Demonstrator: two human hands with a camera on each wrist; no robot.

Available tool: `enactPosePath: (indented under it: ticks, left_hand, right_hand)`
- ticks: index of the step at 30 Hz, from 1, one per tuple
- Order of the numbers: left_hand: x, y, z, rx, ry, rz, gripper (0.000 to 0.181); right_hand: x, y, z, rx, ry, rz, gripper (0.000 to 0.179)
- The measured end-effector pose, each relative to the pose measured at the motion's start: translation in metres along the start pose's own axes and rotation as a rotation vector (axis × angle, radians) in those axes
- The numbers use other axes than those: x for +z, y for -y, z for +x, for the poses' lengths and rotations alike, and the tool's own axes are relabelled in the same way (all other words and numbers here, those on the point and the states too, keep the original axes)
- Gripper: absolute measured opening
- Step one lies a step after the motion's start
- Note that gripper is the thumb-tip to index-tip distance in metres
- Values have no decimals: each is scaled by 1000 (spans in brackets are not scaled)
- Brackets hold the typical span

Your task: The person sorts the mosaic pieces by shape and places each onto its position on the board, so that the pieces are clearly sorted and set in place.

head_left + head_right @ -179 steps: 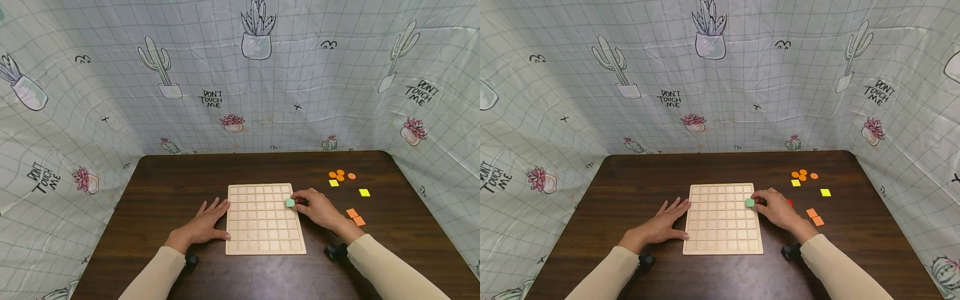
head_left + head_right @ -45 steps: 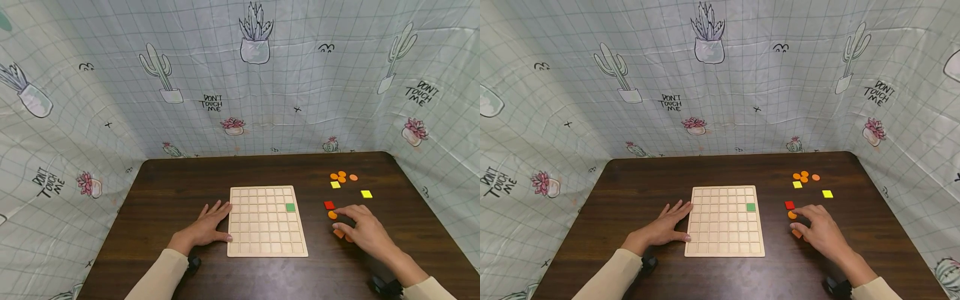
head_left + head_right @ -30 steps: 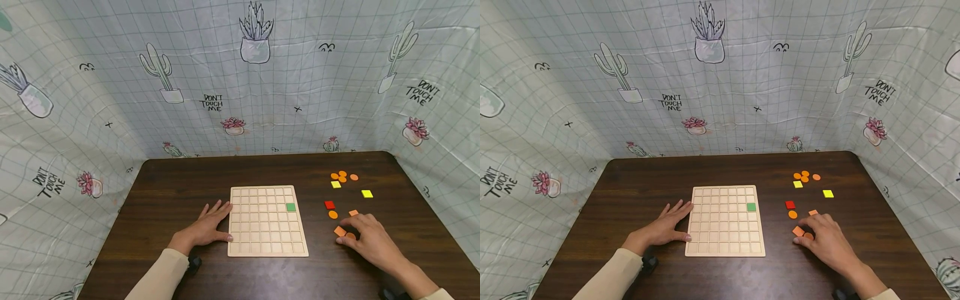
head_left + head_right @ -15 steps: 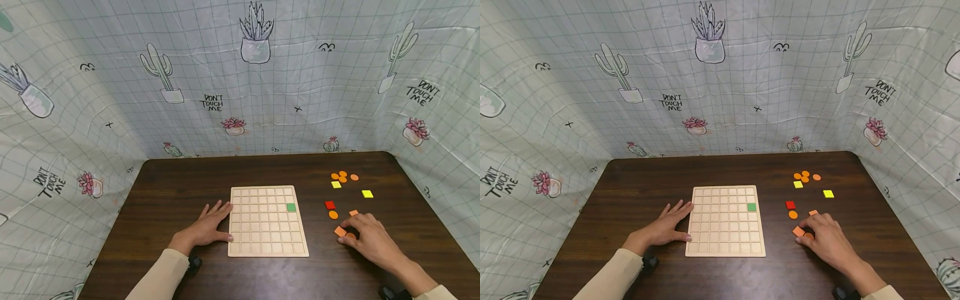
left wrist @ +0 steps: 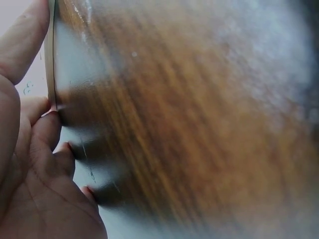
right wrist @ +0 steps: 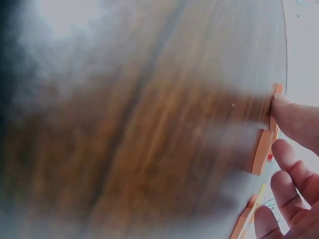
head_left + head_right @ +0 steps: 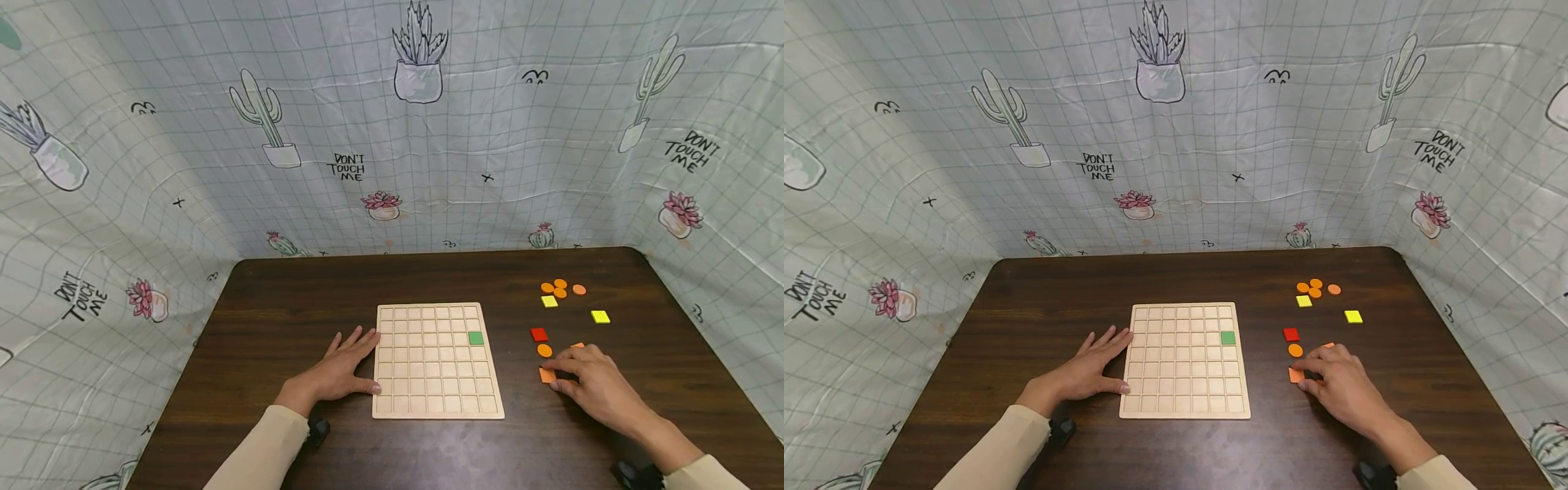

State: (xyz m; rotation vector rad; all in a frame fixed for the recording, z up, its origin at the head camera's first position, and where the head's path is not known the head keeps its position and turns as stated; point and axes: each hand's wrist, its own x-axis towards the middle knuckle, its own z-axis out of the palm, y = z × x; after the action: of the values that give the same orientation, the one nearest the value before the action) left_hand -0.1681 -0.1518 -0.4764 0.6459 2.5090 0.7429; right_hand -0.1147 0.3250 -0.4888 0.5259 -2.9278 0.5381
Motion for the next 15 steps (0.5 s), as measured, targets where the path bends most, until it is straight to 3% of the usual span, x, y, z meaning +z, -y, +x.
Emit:
enactPosePath:
  ticks: [6, 15]
  left_hand:
    - [1, 1, 0, 1, -2, -1, 98]
    - [2, 2, 0, -1, -7, 11, 98]
  right_hand:
    - [-2, -2, 2, 55, 66, 65, 31]
    - [-3, -1, 6, 46, 52, 78, 22]
